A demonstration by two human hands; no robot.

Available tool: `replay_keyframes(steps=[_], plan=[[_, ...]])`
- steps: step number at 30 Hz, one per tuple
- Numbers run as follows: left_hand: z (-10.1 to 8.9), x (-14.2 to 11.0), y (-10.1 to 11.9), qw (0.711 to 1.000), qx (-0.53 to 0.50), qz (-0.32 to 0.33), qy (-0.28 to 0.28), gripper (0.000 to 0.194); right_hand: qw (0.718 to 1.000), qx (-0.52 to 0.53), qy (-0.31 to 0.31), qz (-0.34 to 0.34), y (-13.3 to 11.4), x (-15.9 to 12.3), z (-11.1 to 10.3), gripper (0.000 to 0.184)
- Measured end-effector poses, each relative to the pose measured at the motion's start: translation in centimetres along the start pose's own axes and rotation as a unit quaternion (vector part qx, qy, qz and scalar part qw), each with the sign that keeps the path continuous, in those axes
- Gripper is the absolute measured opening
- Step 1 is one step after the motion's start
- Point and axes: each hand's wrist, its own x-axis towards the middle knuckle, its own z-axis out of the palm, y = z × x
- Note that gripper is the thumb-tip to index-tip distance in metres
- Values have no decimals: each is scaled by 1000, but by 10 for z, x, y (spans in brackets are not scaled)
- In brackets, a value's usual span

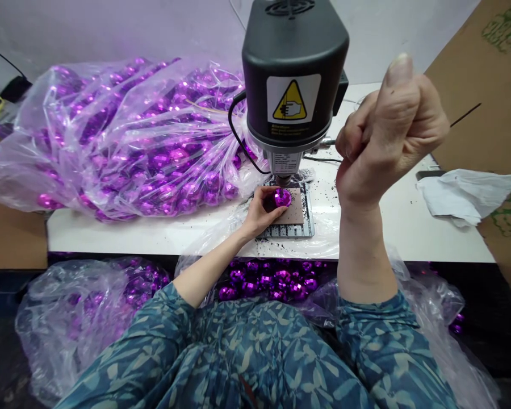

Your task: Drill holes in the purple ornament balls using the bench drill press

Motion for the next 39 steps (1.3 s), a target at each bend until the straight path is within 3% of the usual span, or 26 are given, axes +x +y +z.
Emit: replay_keyframes(steps=[7, 12, 19, 25, 30, 39], plan=[[2, 0, -4, 999, -38, 7, 3, 59, 1000, -22, -11, 5, -3, -3, -1, 61], [-1, 4, -7, 999, -24, -4, 40, 60, 1000, -25, 1, -4, -1, -2, 1, 64], [0, 4, -3, 1000, -4, 22, 14, 59, 999, 2, -10, -32, 10, 12, 5, 61], [0, 5, -3, 994, -94, -31, 55, 62, 995, 29, -42, 83, 11, 35, 14, 49], [-8, 4, -7, 991, -122, -30, 33, 57, 988, 23, -36, 147, 18, 54, 24, 50], [-9, -2, 0, 999, -16, -10, -27, 55, 984, 40, -26, 171, 19, 56, 25, 51]])
